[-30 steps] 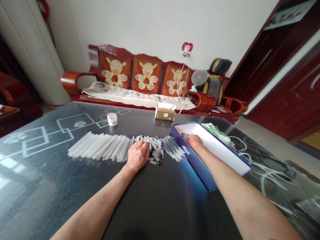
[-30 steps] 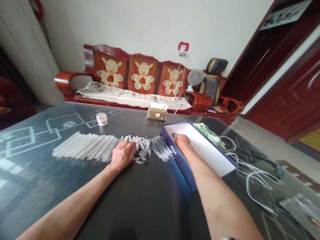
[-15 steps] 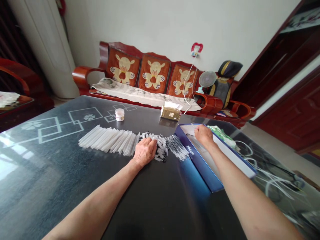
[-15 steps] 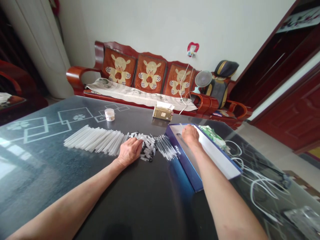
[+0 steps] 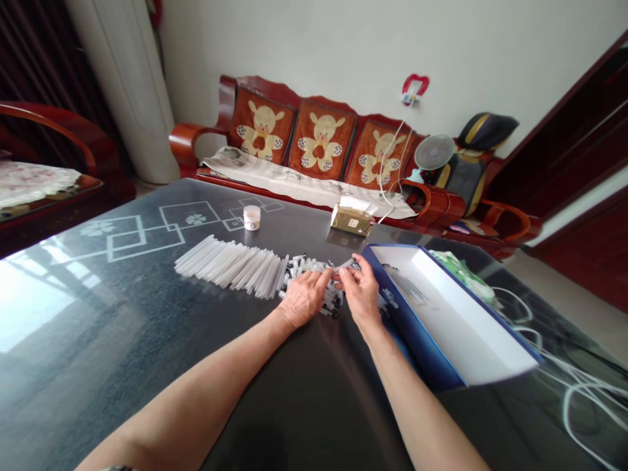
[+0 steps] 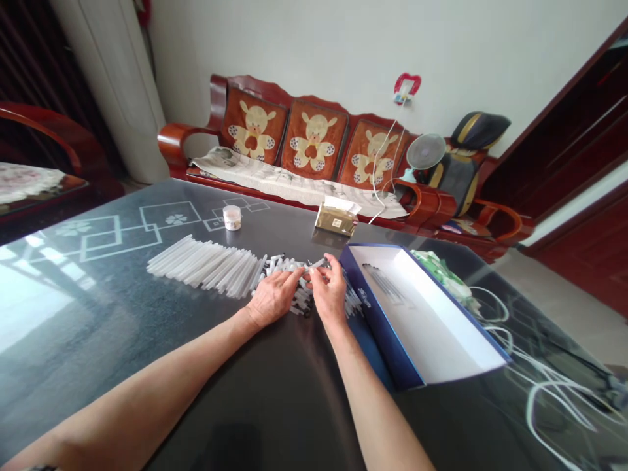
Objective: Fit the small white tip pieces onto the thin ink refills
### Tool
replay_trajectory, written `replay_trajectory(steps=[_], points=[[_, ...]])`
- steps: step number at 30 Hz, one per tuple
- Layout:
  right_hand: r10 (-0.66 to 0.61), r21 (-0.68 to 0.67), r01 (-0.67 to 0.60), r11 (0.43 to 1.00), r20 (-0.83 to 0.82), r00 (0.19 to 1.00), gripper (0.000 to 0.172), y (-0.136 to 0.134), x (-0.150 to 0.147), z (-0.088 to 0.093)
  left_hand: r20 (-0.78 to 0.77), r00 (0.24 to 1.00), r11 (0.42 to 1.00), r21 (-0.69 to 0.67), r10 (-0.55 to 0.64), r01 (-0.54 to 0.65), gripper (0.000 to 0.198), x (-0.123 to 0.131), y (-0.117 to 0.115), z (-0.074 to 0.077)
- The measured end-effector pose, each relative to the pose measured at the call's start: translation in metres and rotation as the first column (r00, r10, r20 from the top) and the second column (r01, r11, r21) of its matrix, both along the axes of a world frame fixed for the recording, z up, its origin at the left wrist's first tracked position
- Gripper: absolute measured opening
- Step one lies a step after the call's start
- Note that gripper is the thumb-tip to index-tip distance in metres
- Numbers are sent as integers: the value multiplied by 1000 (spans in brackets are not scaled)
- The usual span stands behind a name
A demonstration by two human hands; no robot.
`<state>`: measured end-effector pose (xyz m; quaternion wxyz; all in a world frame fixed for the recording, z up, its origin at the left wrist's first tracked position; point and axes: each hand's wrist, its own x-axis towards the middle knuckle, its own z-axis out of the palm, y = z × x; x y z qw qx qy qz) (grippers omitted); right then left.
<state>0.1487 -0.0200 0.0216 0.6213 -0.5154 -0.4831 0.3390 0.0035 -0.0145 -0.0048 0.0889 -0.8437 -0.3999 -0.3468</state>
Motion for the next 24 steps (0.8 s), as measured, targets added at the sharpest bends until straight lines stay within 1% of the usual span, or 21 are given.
replay_trajectory(steps=[3, 6, 8, 11, 14, 16, 20, 24], points=[[-33, -10, 32, 999, -43, 999, 47, 3, 8, -6, -10, 993, 993, 10, 116, -116, 37, -2, 4, -2], [-4, -74, 1, 997, -33, 999, 42, 4, 12, -9, -1, 984, 983, 43, 181, -180, 33, -4, 4, -1], [27, -113, -27, 993, -4, 1000, 41, 3, 11, -12, -6, 982, 980, 71, 188, -187, 31, -4, 3, 0], [49, -137, -37, 990, 82, 995, 40, 1, 6, -17, -4, 986, 982, 89, 169, -168, 28, -4, 2, 2], [54, -142, -30, 989, 174, 983, 41, 0, 1, -19, -11, 990, 987, 81, 141, -140, 26, -5, 2, 2], [66, -131, -40, 991, 205, 977, 41, 0, 0, -18, -15, 990, 987, 79, 143, -141, 26, -5, 3, 2], [96, -110, -73, 991, 225, 970, 39, 2, 0, -17, -23, 985, 984, 57, 169, -168, 27, -7, 4, 3], [163, -77, -151, 985, 184, 969, 37, 7, 3, -21, -27, 981, 981, 20, 192, -192, 27, -7, 4, 5]])
